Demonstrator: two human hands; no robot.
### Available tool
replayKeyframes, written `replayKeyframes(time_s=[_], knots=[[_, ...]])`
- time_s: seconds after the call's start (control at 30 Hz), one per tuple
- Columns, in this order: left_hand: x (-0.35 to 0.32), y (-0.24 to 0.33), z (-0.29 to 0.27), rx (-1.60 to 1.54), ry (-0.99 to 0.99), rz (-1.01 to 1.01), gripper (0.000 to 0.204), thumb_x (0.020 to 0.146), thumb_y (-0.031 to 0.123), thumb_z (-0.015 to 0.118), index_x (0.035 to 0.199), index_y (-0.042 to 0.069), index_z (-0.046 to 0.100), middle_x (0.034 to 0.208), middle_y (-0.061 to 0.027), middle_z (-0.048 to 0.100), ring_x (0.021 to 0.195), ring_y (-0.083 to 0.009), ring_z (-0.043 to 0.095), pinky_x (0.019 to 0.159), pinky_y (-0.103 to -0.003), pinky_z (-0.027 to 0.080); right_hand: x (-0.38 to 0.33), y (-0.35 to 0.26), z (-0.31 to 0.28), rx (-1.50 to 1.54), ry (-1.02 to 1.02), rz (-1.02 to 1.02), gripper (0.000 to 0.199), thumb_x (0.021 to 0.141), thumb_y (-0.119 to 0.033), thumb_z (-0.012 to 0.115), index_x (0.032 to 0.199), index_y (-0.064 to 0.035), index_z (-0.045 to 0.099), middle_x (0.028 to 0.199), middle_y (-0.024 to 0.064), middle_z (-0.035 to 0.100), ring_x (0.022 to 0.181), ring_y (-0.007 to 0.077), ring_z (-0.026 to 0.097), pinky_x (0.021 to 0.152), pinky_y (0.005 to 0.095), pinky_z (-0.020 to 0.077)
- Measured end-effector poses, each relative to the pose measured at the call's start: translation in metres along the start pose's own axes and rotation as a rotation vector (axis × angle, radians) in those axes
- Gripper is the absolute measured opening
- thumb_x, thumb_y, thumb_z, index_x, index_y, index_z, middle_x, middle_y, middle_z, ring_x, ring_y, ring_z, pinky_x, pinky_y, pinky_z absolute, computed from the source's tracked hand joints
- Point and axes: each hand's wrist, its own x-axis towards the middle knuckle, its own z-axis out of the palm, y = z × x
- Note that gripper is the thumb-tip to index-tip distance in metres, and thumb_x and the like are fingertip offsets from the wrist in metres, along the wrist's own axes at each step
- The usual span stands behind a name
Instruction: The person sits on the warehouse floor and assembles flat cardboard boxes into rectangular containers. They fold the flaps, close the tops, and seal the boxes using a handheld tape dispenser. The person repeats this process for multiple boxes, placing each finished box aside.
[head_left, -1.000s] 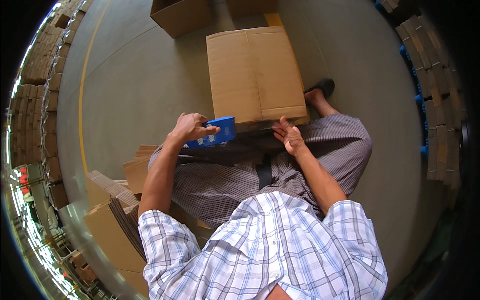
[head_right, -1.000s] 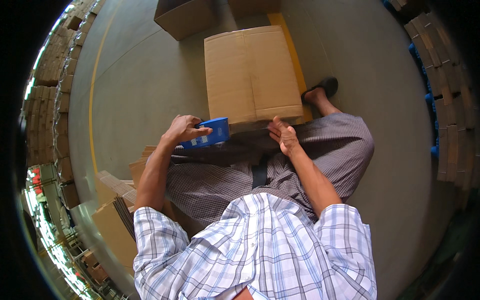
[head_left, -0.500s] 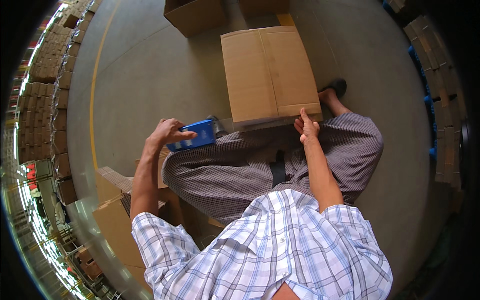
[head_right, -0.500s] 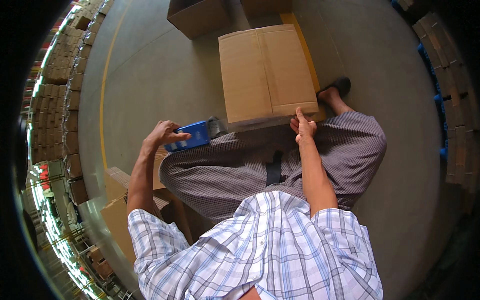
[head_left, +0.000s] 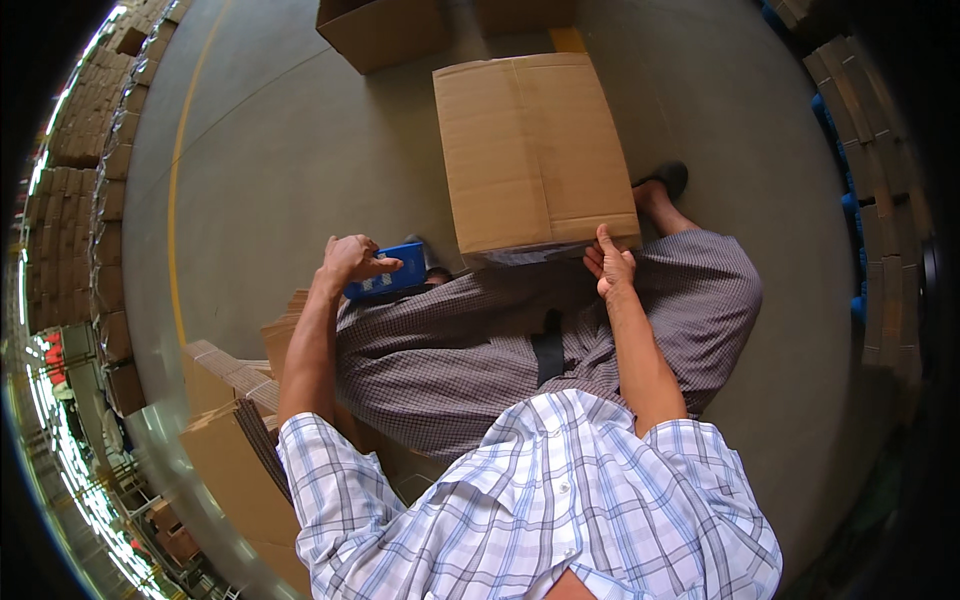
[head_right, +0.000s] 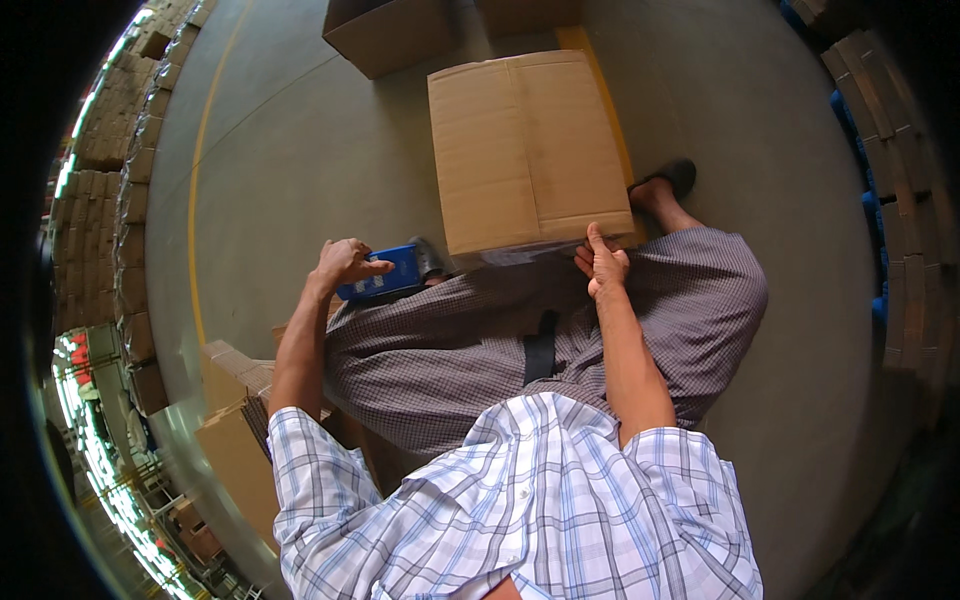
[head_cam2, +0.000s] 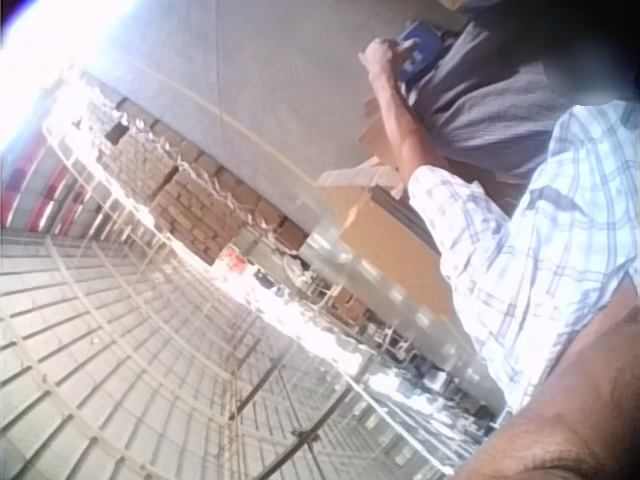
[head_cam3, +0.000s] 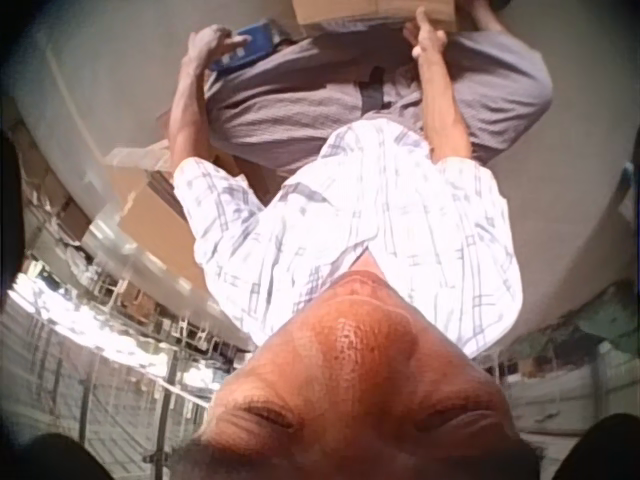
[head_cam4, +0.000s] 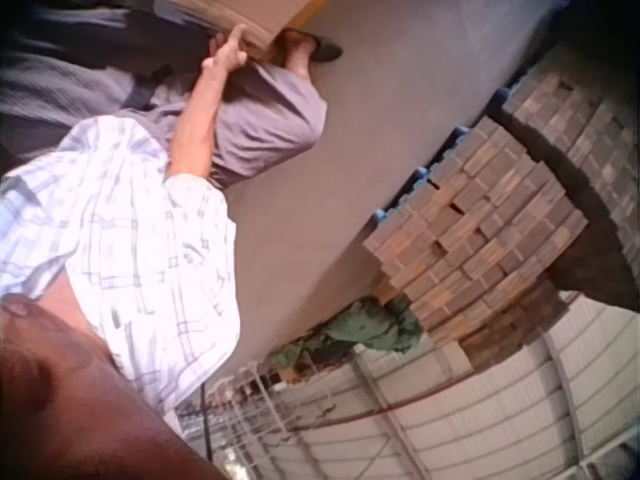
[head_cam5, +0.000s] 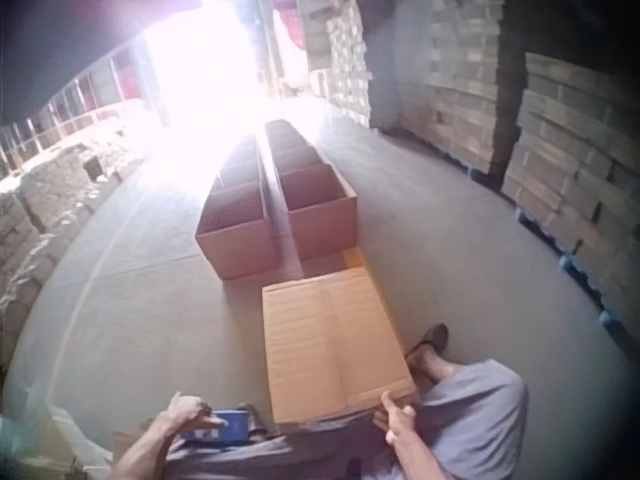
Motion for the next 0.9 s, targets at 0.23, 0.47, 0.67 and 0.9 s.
replayKeyframes(time_s=[0.23, 0.47, 0.67, 0.9], knots=[[0.05, 0.048, 0.018, 0.067, -0.122, 0.065, 0.069, 0.073, 0.074, 0.062, 0.088, 0.008, 0.076, 0.086, -0.0135, 0.073, 0.087, -0.0286, 0.07, 0.082, -0.042, 0.052, -0.004, 0.0, 0.001, 0.005, -0.016, -0.009, 0.044, 0.075, -0.042, 0.084, 0.096, -0.0106, 0.062, 0.084, 0.0005, 0.063, 0.07, 0.0153, 0.065, 0.06, 0.0314, 0.0584], [0.077, 0.077, 0.063, 0.115, 0.171, -0.038, 0.062, 0.079, 0.065, 0.063, 0.093, 0.006, 0.075, 0.097, -0.017, 0.072, 0.099, -0.0321, 0.069, 0.086, -0.044, 0.051, -0.007, -0.003, 0.004, -0.035, 0.004, 0.004, 0.042, 0.075, -0.043, 0.084, 0.091, -0.0099, 0.063, 0.085, 0.0008, 0.064, 0.07, 0.0155, 0.065, 0.062, 0.0321, 0.0577], [0.069, 0.054, 0.013, -0.458, 0.566, -0.437, 0.061, 0.084, 0.063, 0.057, 0.106, 0.008, 0.071, 0.09, -0.0186, 0.072, 0.086, -0.0372, 0.07, 0.076, -0.047, 0.054, -0.007, -0.001, 0.002, 0.026, -0.055, 0.025, 0.046, 0.075, -0.042, 0.084, 0.097, -0.0082, 0.063, 0.089, 0.0031, 0.065, 0.075, 0.0165, 0.065, 0.065, 0.0331, 0.0577], [0.07, 0.151, -0.028, -0.324, 0.96, 0.343, 0.04, 0.08, 0.019, 0.071, 0.116, 0.009, 0.058, 0.097, -0.0174, 0.065, 0.09, -0.0372, 0.061, 0.084, -0.048, 0.046, -0.003, 0.004, -0.001, 0.061, -0.102, 0.045, 0.044, 0.076, -0.04, 0.084, 0.101, -0.0113, 0.062, 0.091, 0.0003, 0.065, 0.078, 0.0146, 0.066, 0.067, 0.0327, 0.0572]])
